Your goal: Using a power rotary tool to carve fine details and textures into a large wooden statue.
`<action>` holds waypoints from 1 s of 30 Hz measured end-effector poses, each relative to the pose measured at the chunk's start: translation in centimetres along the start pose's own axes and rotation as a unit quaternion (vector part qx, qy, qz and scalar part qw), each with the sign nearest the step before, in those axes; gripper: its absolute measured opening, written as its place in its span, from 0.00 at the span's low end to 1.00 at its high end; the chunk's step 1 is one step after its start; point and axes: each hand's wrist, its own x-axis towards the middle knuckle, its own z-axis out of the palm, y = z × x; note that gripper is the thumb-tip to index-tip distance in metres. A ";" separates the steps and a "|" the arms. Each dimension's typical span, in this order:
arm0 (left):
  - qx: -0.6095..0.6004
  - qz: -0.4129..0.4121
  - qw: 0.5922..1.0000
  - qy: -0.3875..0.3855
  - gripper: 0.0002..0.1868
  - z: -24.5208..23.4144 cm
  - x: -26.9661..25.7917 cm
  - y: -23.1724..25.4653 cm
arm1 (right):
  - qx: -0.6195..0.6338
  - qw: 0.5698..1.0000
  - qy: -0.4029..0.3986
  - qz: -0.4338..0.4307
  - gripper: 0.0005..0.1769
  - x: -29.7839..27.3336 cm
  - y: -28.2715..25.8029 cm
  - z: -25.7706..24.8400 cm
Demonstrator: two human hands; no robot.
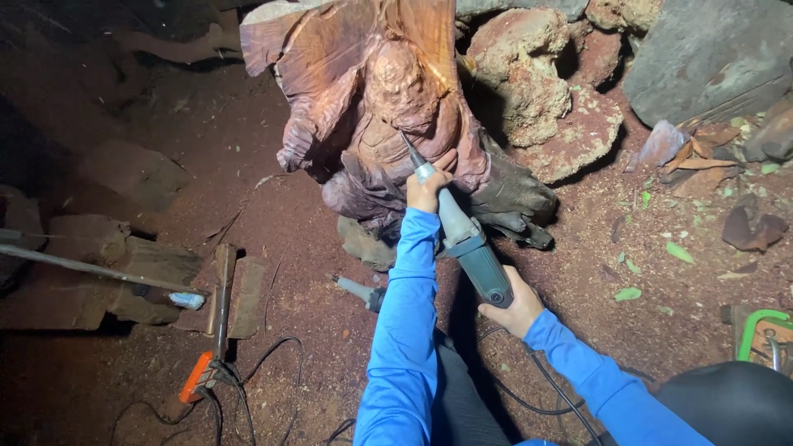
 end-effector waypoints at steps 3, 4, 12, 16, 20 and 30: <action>0.020 -0.002 1.000 -0.005 0.05 0.0 -0.3 0.4 | -0.001 1.000 0.001 0.002 0.46 0.1 0.2 0.1; 0.022 0.001 1.000 -0.004 0.05 -0.2 -0.1 0.2 | 0.000 1.000 0.004 -0.004 0.45 0.1 0.1 0.2; 0.028 0.000 1.000 0.000 0.04 0.5 -0.6 1.0 | 0.008 1.000 0.003 -0.012 0.44 0.1 0.5 0.5; 0.030 0.004 0.999 0.011 0.05 1.0 -0.9 1.4 | -0.005 1.000 0.006 -0.008 0.44 0.2 0.4 0.3; 0.009 0.010 1.000 0.020 0.04 2.1 -1.9 3.6 | -0.005 1.000 0.003 0.000 0.44 0.2 0.2 0.3; -0.040 -0.014 0.999 0.017 0.03 0.9 -0.7 1.7 | -0.004 1.000 0.003 -0.010 0.42 -0.4 -0.7 0.2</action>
